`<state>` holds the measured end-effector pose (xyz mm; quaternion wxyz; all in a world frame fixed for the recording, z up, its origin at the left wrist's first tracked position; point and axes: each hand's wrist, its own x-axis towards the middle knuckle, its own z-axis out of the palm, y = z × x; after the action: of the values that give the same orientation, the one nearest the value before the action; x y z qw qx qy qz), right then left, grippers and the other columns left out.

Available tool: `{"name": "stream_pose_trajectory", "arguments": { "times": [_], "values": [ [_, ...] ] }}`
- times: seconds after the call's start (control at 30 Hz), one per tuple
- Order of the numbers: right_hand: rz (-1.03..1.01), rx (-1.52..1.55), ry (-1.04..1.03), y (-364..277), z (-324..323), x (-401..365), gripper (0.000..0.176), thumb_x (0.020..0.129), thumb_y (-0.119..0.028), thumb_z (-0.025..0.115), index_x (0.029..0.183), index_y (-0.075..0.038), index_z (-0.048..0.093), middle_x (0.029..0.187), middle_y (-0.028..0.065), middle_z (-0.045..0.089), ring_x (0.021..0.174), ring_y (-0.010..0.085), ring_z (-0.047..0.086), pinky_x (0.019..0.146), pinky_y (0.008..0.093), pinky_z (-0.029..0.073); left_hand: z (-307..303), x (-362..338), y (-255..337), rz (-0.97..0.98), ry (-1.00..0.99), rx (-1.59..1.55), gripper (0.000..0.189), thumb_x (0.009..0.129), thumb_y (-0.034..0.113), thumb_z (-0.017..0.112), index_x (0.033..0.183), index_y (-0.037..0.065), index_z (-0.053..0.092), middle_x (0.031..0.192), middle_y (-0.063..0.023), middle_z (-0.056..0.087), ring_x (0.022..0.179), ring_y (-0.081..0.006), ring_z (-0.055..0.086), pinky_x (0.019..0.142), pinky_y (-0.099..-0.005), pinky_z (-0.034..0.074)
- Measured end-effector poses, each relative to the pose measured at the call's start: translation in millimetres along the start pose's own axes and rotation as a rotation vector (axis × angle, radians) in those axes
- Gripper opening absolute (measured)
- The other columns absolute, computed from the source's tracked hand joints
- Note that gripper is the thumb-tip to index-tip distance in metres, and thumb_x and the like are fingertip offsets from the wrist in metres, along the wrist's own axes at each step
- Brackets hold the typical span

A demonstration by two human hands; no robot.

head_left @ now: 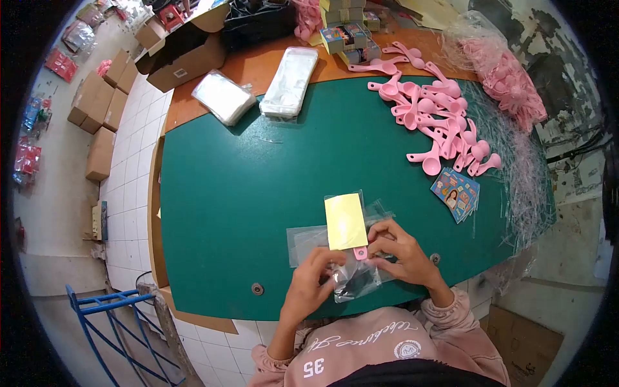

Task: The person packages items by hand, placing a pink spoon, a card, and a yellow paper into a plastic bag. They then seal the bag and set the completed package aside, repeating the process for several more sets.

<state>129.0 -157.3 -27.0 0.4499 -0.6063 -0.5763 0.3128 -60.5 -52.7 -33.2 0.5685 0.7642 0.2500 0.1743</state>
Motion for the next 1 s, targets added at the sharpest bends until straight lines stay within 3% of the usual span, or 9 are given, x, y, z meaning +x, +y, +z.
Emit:
{"name": "stream_pose_trajectory", "arguments": {
  "times": [0.03,0.17,0.23,0.37,0.43,0.53,0.63,0.83,1.0],
  "values": [
    [-0.004,0.049,-0.020,1.2,0.0,-0.5,0.016,0.073,-0.002,0.065,0.087,-0.002,0.058,0.101,0.0111,0.044,0.086,0.0215,0.055,0.074,0.0316,0.046,-1.6,2.5,10.1,-0.040,-0.025,0.041,0.025,0.072,-0.009,0.060,0.095,0.000,0.056,0.093,-0.0075,0.057,0.077,-0.0145,0.061,0.065,-0.0231,0.050],
    [0.017,0.046,-0.007,-5.2,-4.1,-3.0,0.014,0.075,-0.004,0.065,0.088,-0.001,0.058,0.106,0.0119,0.042,0.089,0.0195,0.055,0.073,0.0304,0.047,3.1,2.7,5.9,-0.079,0.061,0.060,0.017,0.071,-0.006,0.064,0.086,-0.002,0.059,0.092,-0.0080,0.057,0.076,-0.0143,0.061,0.064,-0.0235,0.051],
    [0.233,0.200,0.006,-15.7,-0.6,-2.6,0.013,0.077,-0.005,0.064,0.089,-0.002,0.059,0.099,0.0114,0.046,0.087,0.0177,0.056,0.070,0.0278,0.048,7.1,2.1,8.1,-0.156,0.071,0.005,0.014,0.071,-0.003,0.067,0.083,-0.003,0.060,0.090,-0.0082,0.057,0.076,-0.0135,0.060,0.064,-0.0232,0.051],
    [0.402,0.269,-0.020,-6.6,3.5,-7.4,0.012,0.080,-0.004,0.062,0.090,0.000,0.058,0.089,0.0093,0.051,0.082,0.0147,0.058,0.069,0.0252,0.050,11.2,4.3,10.0,-0.198,0.115,-0.012,0.013,0.072,0.000,0.068,0.081,-0.002,0.060,0.089,-0.0072,0.058,0.076,-0.0117,0.059,0.064,-0.0222,0.050],
    [0.517,0.606,0.119,-8.8,10.8,-8.3,0.011,0.082,-0.003,0.060,0.089,0.003,0.054,0.080,0.0076,0.056,0.075,0.0126,0.060,0.068,0.0234,0.051,12.0,4.5,10.5,-0.203,0.132,-0.067,0.011,0.073,-0.001,0.068,0.079,-0.002,0.059,0.087,-0.0059,0.058,0.074,-0.0104,0.058,0.063,-0.0211,0.050],
    [0.567,0.587,0.272,-8.9,17.9,-7.4,0.011,0.083,-0.002,0.058,0.087,0.004,0.050,0.080,0.0089,0.059,0.074,0.0123,0.062,0.064,0.0232,0.052,15.3,4.1,13.1,-0.313,0.169,-0.113,0.011,0.074,-0.002,0.067,0.079,-0.002,0.057,0.084,-0.0044,0.057,0.075,-0.0090,0.057,0.063,-0.0206,0.049],
    [0.600,0.585,0.287,-11.4,19.0,-5.7,0.012,0.082,0.002,0.057,0.088,0.004,0.048,0.082,0.0103,0.058,0.075,0.0138,0.061,0.064,0.0238,0.052,20.6,-1.6,6.0,-0.400,0.185,-0.240,0.016,0.076,-0.001,0.066,0.086,-0.001,0.054,0.082,-0.0032,0.056,0.075,-0.0079,0.055,0.063,-0.0204,0.048],
    [0.578,0.605,0.417,-8.6,28.4,-6.5,0.012,0.081,0.004,0.057,0.089,0.003,0.047,0.080,0.0088,0.057,0.073,0.0126,0.061,0.061,0.0219,0.052,29.4,-3.7,8.0,-0.392,0.301,-0.337,0.020,0.081,0.000,0.061,0.094,0.003,0.047,0.083,-0.0016,0.054,0.072,-0.0058,0.052,0.058,-0.0184,0.044],
    [0.528,0.536,0.440,-7.3,32.2,-9.3,0.012,0.081,0.005,0.057,0.090,0.002,0.049,0.080,0.0077,0.057,0.072,0.0104,0.060,0.060,0.0206,0.051,27.8,-9.7,0.1,-0.360,0.203,-0.325,0.013,0.083,0.001,0.058,0.092,0.002,0.050,0.087,-0.0022,0.054,0.070,-0.0071,0.052,0.058,-0.0189,0.045]
  ]
}}
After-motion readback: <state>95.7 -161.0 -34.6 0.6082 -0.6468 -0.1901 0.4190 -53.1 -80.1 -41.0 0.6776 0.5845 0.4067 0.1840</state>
